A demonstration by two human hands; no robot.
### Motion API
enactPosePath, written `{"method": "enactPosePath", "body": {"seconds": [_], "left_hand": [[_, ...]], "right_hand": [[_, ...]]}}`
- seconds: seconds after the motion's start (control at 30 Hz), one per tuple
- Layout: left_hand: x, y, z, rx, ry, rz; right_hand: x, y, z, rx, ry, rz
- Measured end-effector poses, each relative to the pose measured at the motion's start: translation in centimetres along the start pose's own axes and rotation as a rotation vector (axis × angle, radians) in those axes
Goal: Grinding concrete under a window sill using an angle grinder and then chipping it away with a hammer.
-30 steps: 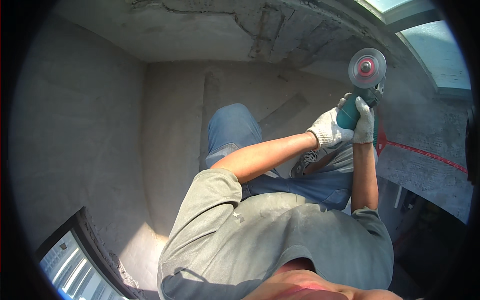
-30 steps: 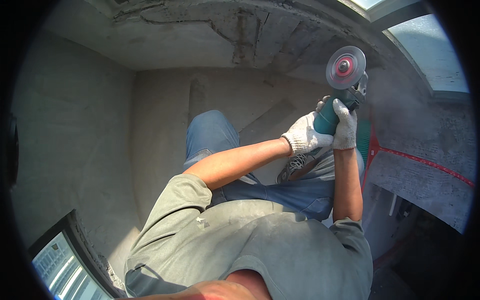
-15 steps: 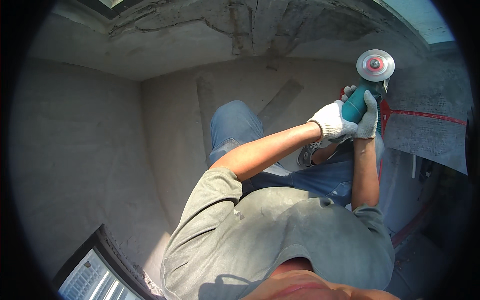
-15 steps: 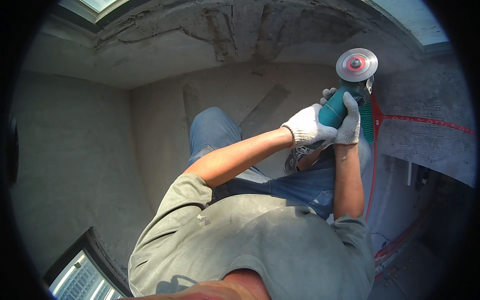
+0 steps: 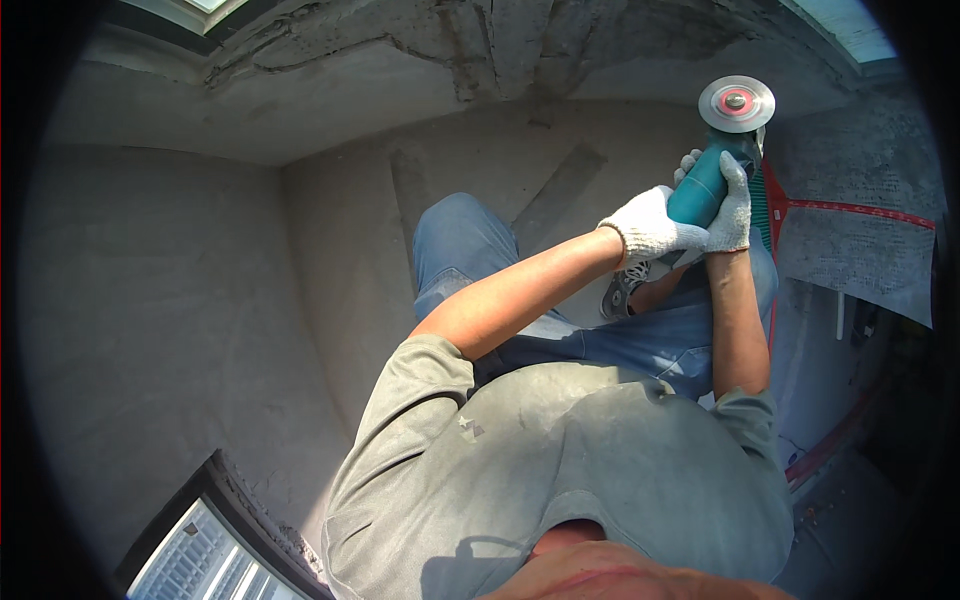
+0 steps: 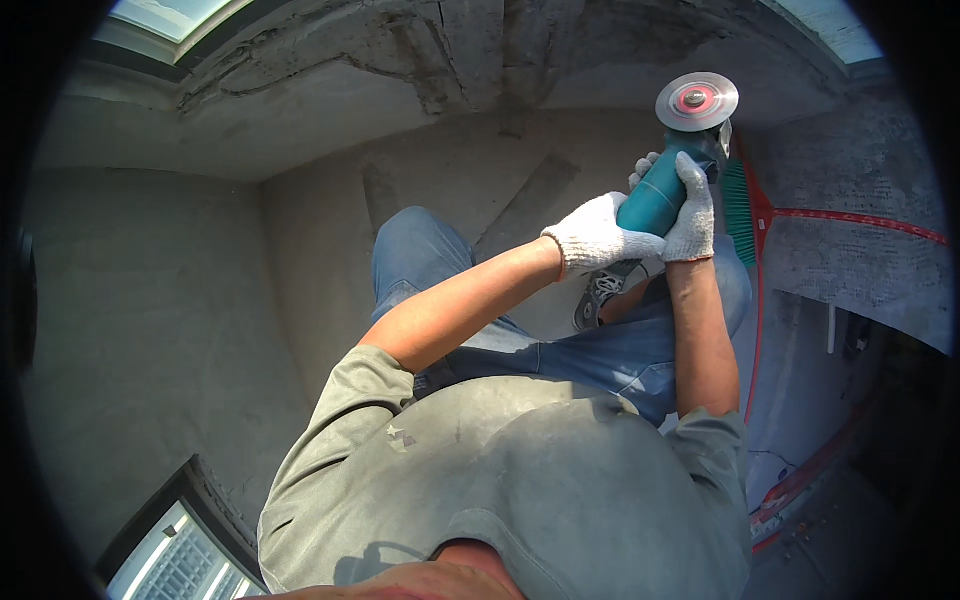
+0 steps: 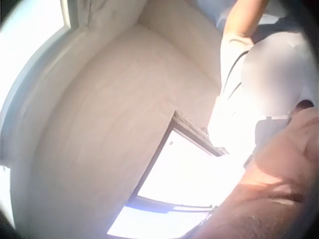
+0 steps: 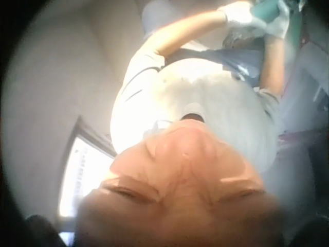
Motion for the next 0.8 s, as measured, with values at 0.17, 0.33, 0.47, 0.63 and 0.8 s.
{"method": "enactPosePath", "body": {"seconds": [0.17, 0.33, 0.47, 0.63, 0.8], "left_hand": [[-5.1, -1.2, 2.0, -0.001, -0.120, -0.275], [-11.4, -3.5, 4.0, -0.047, -0.239, -0.730], [-14.4, -4.9, 6.1, 0.027, -0.243, -0.843], [-15.4, -7.8, 10.5, 0.143, -0.190, -0.824], [-15.6, -8.6, 14.3, 0.194, -0.128, -0.897]], "right_hand": [[5.1, -0.2, 1.6, 0.069, 0.108, -0.205], [11.9, -0.1, 4.4, 0.053, 0.269, -0.482], [14.5, 0.4, 7.2, -0.014, 0.302, -0.672], [15.8, 0.1, 11.7, -0.059, 0.326, -0.664], [16.3, -1.8, 16.0, -0.055, 0.312, -0.741]]}}
Point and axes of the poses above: each hand's wrist, its own z-axis towards the middle knuckle, its own y-axis out of the palm, x = y × z, the point moved 5 cm from there along z, towards the middle knuckle, and after that the axes turned 11 degrees about -y, right-handed, at the moved point
